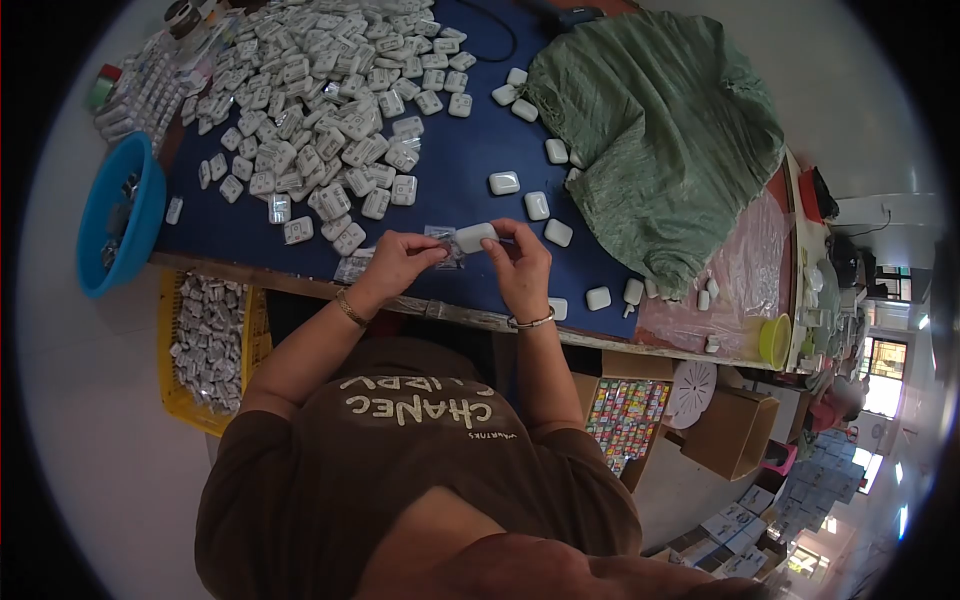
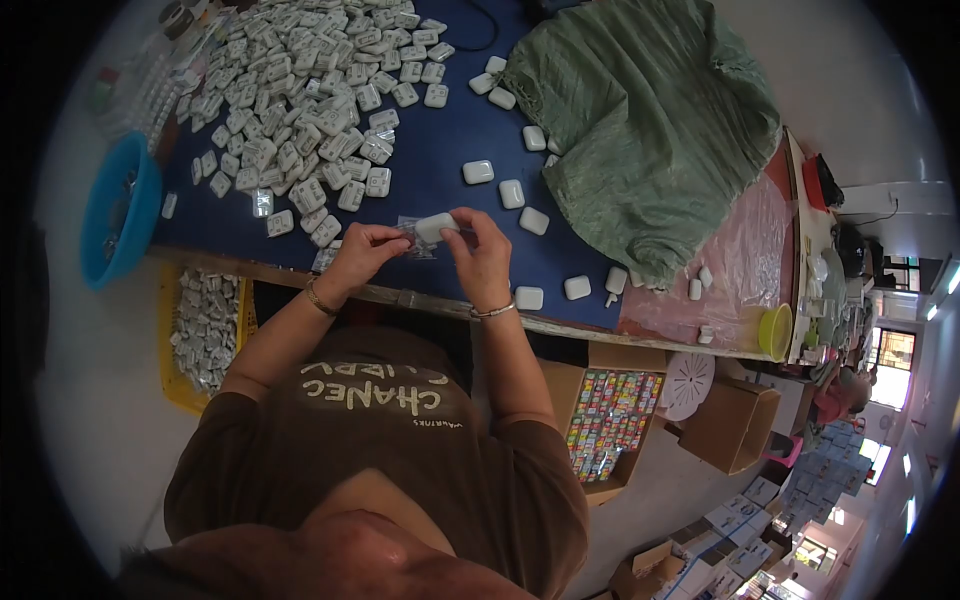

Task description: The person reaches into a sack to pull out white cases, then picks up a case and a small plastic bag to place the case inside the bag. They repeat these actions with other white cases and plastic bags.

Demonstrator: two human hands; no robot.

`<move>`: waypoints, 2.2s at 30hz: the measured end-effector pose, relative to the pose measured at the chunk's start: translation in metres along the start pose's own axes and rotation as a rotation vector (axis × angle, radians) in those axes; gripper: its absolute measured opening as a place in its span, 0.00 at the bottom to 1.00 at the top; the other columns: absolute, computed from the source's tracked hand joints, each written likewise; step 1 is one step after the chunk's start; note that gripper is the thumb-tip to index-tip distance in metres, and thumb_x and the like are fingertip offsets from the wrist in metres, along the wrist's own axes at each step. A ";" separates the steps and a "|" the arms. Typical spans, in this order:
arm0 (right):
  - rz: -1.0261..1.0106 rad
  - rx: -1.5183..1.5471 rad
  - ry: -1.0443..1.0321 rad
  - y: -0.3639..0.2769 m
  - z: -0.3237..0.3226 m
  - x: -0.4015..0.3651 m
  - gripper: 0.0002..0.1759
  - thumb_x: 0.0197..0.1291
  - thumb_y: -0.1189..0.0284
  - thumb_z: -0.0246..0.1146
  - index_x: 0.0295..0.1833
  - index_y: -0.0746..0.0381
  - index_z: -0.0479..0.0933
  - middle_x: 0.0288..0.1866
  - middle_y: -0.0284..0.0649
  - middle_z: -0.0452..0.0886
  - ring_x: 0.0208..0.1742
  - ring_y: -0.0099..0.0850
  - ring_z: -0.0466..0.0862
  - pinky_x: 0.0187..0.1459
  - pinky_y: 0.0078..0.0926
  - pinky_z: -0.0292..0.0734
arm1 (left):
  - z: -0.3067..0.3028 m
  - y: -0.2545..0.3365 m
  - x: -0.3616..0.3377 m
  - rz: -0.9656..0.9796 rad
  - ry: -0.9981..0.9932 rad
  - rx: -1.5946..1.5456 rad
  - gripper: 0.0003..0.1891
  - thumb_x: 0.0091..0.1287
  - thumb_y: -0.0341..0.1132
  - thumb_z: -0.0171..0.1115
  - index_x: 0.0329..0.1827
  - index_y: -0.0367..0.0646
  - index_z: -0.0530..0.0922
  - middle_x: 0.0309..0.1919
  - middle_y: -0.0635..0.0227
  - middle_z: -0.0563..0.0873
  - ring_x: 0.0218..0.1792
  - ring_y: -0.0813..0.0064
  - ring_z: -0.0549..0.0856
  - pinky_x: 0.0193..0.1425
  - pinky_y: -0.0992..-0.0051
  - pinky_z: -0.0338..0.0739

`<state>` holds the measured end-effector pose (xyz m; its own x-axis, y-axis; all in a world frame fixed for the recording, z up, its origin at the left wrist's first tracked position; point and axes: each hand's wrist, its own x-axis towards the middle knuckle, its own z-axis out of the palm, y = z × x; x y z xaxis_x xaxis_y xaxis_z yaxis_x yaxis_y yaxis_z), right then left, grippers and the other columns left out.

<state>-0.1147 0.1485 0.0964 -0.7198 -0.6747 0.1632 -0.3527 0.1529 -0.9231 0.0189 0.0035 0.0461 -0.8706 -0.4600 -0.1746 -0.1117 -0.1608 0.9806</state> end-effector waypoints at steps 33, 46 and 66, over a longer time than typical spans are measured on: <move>0.070 0.142 -0.248 0.017 0.019 -0.010 0.14 0.55 0.80 0.67 0.49 0.65 0.81 0.43 0.38 0.82 0.39 0.24 0.81 0.41 0.20 0.78 | 0.003 -0.002 0.002 -0.049 -0.107 -0.008 0.13 0.69 0.37 0.60 0.43 0.34 0.82 0.31 0.75 0.84 0.35 0.90 0.77 0.38 0.84 0.73; 0.185 -0.733 -0.090 0.066 -0.056 -0.023 0.17 0.47 0.70 0.72 0.45 0.59 0.82 0.36 0.41 0.84 0.36 0.37 0.84 0.37 0.31 0.78 | 0.023 -0.029 0.029 0.295 0.047 0.924 0.10 0.51 0.34 0.72 0.32 0.42 0.79 0.35 0.67 0.79 0.41 0.63 0.78 0.44 0.65 0.75; 0.184 0.354 -0.280 0.036 -0.004 -0.023 0.16 0.55 0.80 0.66 0.50 0.64 0.77 0.46 0.39 0.77 0.39 0.26 0.81 0.40 0.21 0.79 | 0.002 -0.025 0.015 -0.293 0.052 -0.313 0.10 0.70 0.33 0.58 0.42 0.33 0.80 0.36 0.68 0.82 0.38 0.78 0.84 0.43 0.77 0.84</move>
<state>-0.1132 0.1725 0.0604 -0.5455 -0.8353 -0.0685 0.0255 0.0652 -0.9975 0.0075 0.0027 0.0194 -0.7977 -0.3970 -0.4540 -0.1932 -0.5450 0.8159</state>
